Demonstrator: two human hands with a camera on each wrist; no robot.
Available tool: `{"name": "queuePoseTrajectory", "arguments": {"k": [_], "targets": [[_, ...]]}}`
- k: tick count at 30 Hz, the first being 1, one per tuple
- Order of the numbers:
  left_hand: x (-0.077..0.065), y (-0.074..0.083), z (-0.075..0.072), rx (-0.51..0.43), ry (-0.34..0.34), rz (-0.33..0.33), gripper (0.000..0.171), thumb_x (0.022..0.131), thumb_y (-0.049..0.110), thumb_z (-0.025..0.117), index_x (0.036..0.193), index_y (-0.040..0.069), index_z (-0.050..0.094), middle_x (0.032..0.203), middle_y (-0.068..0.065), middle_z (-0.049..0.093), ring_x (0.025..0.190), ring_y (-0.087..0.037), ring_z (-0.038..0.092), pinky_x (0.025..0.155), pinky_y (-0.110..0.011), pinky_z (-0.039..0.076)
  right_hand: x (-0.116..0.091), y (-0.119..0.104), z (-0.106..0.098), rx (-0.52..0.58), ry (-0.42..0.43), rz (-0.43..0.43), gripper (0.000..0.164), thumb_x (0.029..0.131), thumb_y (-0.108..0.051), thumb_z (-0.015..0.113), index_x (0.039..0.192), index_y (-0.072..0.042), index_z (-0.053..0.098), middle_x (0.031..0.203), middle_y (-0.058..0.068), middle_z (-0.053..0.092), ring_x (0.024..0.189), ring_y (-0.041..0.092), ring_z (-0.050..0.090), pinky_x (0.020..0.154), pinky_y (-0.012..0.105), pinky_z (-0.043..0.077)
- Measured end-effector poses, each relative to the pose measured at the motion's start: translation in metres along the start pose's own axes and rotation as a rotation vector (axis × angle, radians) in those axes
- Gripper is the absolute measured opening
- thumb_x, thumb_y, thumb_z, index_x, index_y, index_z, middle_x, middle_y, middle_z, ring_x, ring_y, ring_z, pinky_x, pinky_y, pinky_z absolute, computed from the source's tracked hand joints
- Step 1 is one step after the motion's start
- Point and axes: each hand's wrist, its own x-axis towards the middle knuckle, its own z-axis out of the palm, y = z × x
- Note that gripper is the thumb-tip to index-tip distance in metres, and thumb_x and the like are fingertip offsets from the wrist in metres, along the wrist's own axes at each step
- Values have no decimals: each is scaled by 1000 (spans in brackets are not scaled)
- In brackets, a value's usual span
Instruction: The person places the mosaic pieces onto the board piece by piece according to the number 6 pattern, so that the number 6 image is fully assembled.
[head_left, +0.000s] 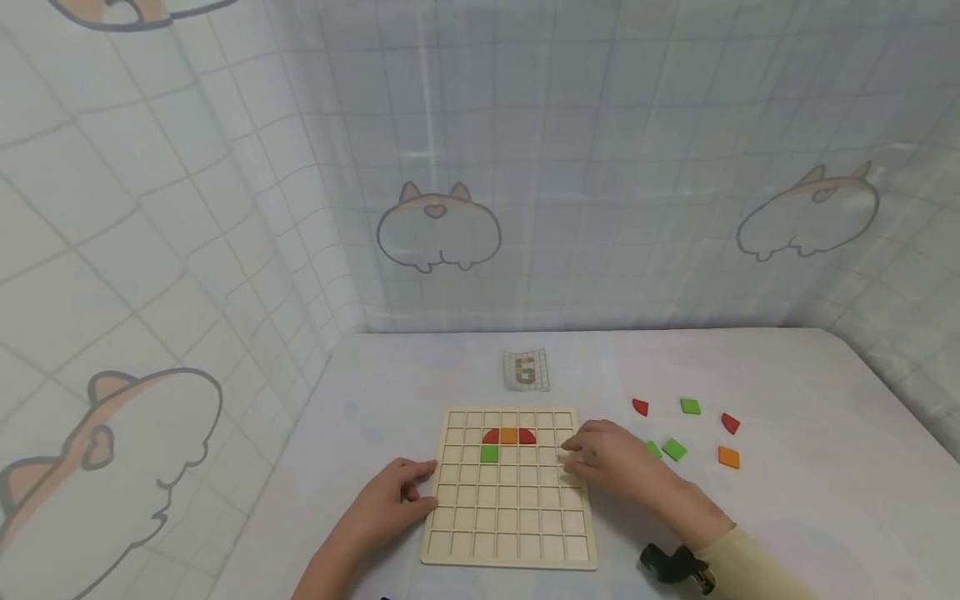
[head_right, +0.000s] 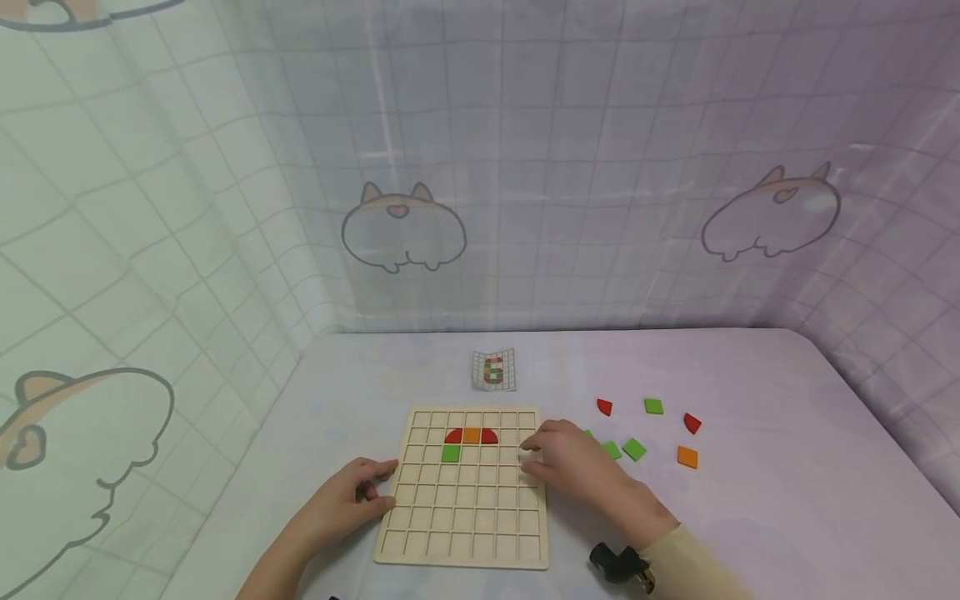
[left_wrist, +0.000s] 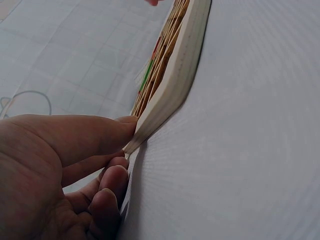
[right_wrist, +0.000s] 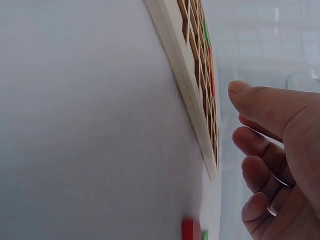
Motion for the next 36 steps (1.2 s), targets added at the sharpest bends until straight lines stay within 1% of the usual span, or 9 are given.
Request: {"name": "queuePoseTrajectory", "arguments": {"k": [4, 7, 10, 12, 16, 19, 23, 30, 36], "targets": [[0, 1, 0, 7, 1, -5, 54, 82, 28, 81, 131, 11, 65, 99, 6, 54, 78, -9, 52, 67, -25, 42, -12, 11, -5, 3, 23, 54, 27, 83, -31, 81, 107, -18, 77, 97, -14, 62, 92, 5, 57, 82, 30, 51], [0, 2, 0, 8, -2, -19, 54, 82, 28, 81, 131, 11, 65, 99, 5, 54, 79, -10, 51, 67, -26, 41, -21, 19, -8, 26, 39, 75, 28, 82, -28, 82, 107, -17, 77, 98, -14, 62, 87, 5, 57, 77, 27, 51], [-2, 1, 0, 10, -2, -25, 55, 81, 29, 82, 130, 11, 65, 99, 5, 54, 79, -10, 51, 67, -26, 41, -28, 26, -11, 23, 50, 96, 29, 82, -28, 82, 108, -17, 77, 99, -13, 63, 84, 5, 57, 74, 25, 51], [-2, 1, 0, 7, 0, -19, 55, 81, 28, 82, 130, 11, 65, 98, 5, 54, 79, -10, 51, 66, -26, 41, -32, 31, -14, 20, 58, 113, 29, 82, -27, 83, 108, -16, 77, 100, -12, 64, 85, 6, 58, 76, 27, 52], [-3, -1, 0, 2, -1, -10, 55, 82, 29, 81, 131, 10, 65, 98, 5, 54, 79, -10, 51, 67, -25, 41, -41, 40, -18, 6, 77, 163, 28, 81, -29, 83, 106, -17, 77, 105, -10, 65, 95, 12, 59, 82, 34, 52], [-2, -1, 1, -4, -4, -15, 55, 82, 29, 81, 131, 11, 65, 99, 5, 55, 79, -11, 51, 67, -25, 42, -48, 47, -22, 6, 95, 192, 27, 80, -29, 84, 104, -18, 78, 104, -8, 65, 98, 15, 60, 82, 36, 53], [-1, -2, 1, -7, -4, -16, 55, 82, 30, 82, 131, 12, 65, 99, 5, 55, 79, -11, 51, 66, -26, 42, -58, 55, -27, 19, 102, 250, 28, 80, -30, 84, 106, -19, 77, 101, -8, 64, 92, 14, 59, 77, 34, 54], [-2, 0, -1, -46, -5, -5, 54, 82, 27, 82, 131, 12, 65, 100, 3, 56, 80, -12, 52, 67, -26, 43, -75, 69, -36, 51, 107, 322, 30, 81, -29, 82, 108, -18, 77, 103, -5, 64, 88, 15, 59, 75, 36, 52], [-2, 2, -1, -25, -4, 0, 54, 82, 28, 82, 131, 12, 65, 99, 4, 55, 79, -11, 51, 66, -26, 42, -89, 79, -41, 51, 128, 368, 33, 81, -29, 83, 110, -16, 76, 106, -1, 66, 85, 16, 58, 73, 37, 51]]}}
